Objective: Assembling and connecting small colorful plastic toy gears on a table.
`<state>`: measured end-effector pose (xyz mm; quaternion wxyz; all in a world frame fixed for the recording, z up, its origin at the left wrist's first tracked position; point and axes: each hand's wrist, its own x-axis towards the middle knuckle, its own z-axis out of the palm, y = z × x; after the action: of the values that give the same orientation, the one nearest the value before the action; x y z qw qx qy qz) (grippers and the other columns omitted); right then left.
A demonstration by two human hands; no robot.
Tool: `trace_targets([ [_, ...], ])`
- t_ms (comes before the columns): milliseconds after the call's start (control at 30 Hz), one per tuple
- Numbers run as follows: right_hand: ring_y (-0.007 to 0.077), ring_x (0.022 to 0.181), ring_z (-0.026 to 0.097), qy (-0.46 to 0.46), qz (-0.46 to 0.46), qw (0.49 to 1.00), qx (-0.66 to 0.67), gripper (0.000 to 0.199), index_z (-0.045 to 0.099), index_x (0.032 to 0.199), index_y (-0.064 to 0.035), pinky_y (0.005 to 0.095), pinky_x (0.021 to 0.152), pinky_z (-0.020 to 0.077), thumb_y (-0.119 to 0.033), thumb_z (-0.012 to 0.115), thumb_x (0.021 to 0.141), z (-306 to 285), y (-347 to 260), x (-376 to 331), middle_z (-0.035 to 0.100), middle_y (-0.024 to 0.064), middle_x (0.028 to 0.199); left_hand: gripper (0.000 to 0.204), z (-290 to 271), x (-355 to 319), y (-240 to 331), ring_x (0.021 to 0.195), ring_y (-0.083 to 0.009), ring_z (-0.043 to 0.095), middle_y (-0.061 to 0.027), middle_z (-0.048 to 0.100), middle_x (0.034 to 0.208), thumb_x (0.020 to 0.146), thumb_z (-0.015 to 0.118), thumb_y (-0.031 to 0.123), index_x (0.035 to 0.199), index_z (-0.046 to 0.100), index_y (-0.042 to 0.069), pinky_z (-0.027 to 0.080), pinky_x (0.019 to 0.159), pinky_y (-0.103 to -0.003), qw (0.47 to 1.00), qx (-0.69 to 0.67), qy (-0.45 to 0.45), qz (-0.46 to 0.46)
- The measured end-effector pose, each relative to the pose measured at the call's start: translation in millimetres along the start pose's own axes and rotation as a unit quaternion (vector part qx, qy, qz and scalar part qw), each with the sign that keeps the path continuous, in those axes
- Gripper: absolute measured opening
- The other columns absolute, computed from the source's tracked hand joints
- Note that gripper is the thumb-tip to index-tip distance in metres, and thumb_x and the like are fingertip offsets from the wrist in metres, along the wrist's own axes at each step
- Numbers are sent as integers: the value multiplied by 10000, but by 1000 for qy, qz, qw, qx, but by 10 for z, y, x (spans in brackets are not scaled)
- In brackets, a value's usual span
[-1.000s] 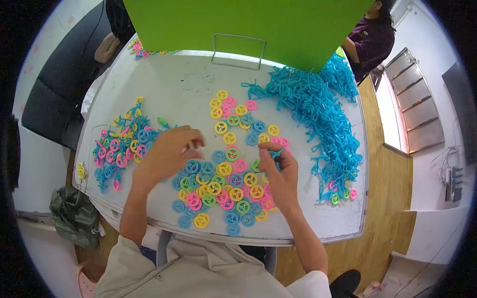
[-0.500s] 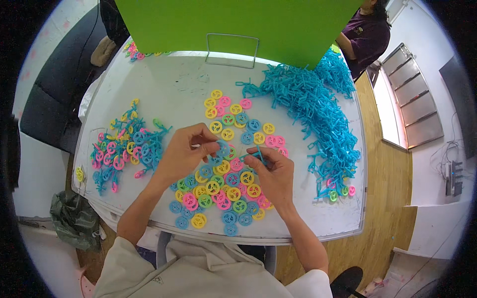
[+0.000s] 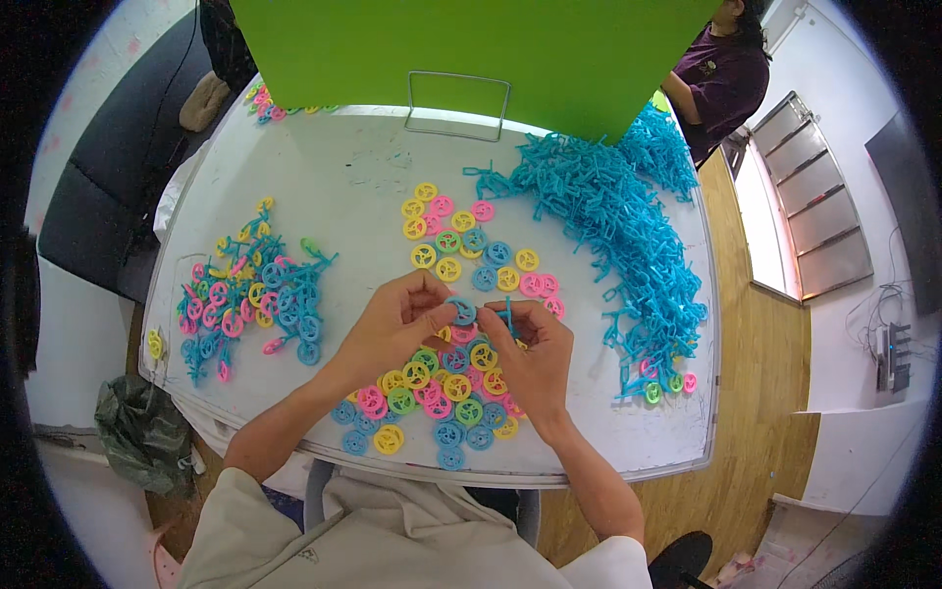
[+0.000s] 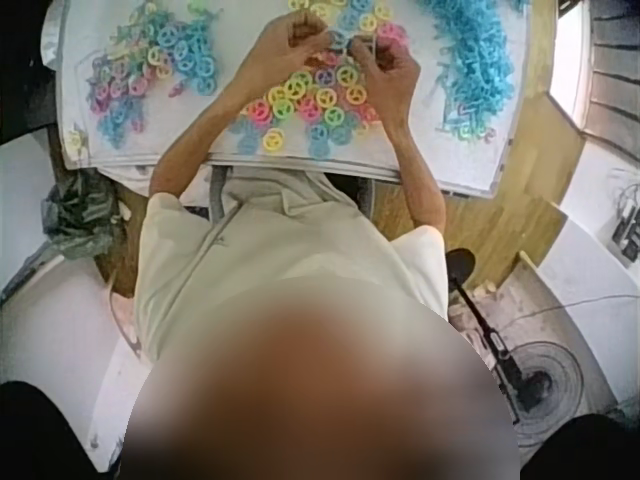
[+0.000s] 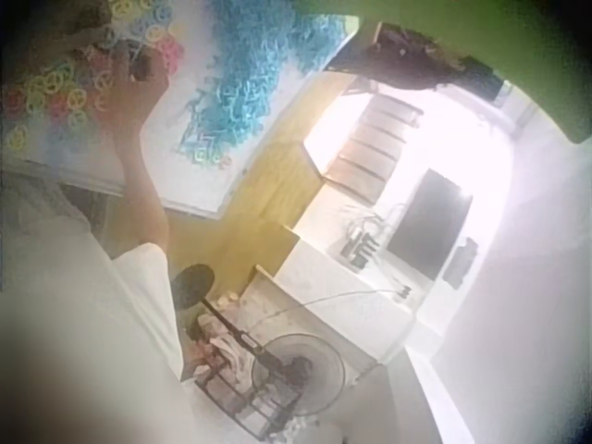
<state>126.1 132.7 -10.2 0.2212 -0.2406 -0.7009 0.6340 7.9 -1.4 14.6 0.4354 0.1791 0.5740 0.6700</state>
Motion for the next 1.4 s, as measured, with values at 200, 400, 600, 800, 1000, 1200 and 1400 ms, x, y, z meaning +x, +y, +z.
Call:
trace_targets([
  [200, 114, 765, 657, -29, 4, 1000, 5, 114, 642, 949, 39, 221, 685, 525, -22, 670, 857, 12, -33, -21, 679, 82, 858, 73, -30, 45, -113, 834, -130, 633, -95, 618, 870, 883, 565, -53, 899, 496, -36, 584, 679, -274, 999, 6, 14, 39],
  [400, 113, 776, 665, -47, 20, 998, -46, 134, 635, 974, 32, 219, 668, 522, -10, 671, 852, 14, -23, -17, 683, 80, 846, 92, -8, 54, -308, 805, -162, 638, -110, 627, 826, 858, 570, -72, 896, 500, -26, 523, 661, -295, 987, 84, 70, 116],
  [600, 128, 795, 671, -65, 44, 997, 0, 247, 587, 1099, 28, 221, 671, 522, -20, 655, 866, -16, -55, 19, 685, 95, 864, 133, 88, -3, -299, 759, -270, 648, -155, 638, 808, 815, 569, -102, 896, 490, -32, 493, 643, -357, 944, 199, 117, 234],
  [800, 116, 800, 659, -83, 95, 989, 83, 294, 582, 1127, 33, 221, 694, 522, -59, 676, 864, -30, -38, 29, 686, 102, 884, 207, 98, -20, -296, 973, -195, 619, -152, 611, 930, 772, 418, -212, 879, 462, -41, 547, 772, -291, 945, 230, 102, 211],
  [1000, 114, 790, 657, -87, 107, 985, 104, 212, 616, 1051, 46, 226, 694, 525, -53, 665, 870, -27, 12, 15, 688, 94, 882, 180, 118, -34, -277, 960, -176, 610, -142, 605, 965, 805, 460, -185, 894, 470, -30, 538, 772, -286, 955, 222, 114, 160],
  [1200, 80, 706, 620, -28, 42, 998, -32, 135, 637, 972, 33, 195, 615, 491, -11, 672, 849, 103, -80, -62, 670, 55, 828, 166, 39, 33, -386, 882, -147, 587, -132, 608, 1000, 838, 484, -149, 937, 467, -17, 517, 790, -285, 982, 122, 106, 99],
  [1400, 45, 709, 597, -52, 126, 989, 55, 191, 631, 1019, 13, 161, 577, 441, -5, 684, 836, 52, -81, -3, 672, 36, 843, 117, 82, -3, -270, 876, -148, 612, -129, 624, 945, 851, 535, -109, 917, 495, -22, 517, 751, -286, 964, 195, 100, 153],
])
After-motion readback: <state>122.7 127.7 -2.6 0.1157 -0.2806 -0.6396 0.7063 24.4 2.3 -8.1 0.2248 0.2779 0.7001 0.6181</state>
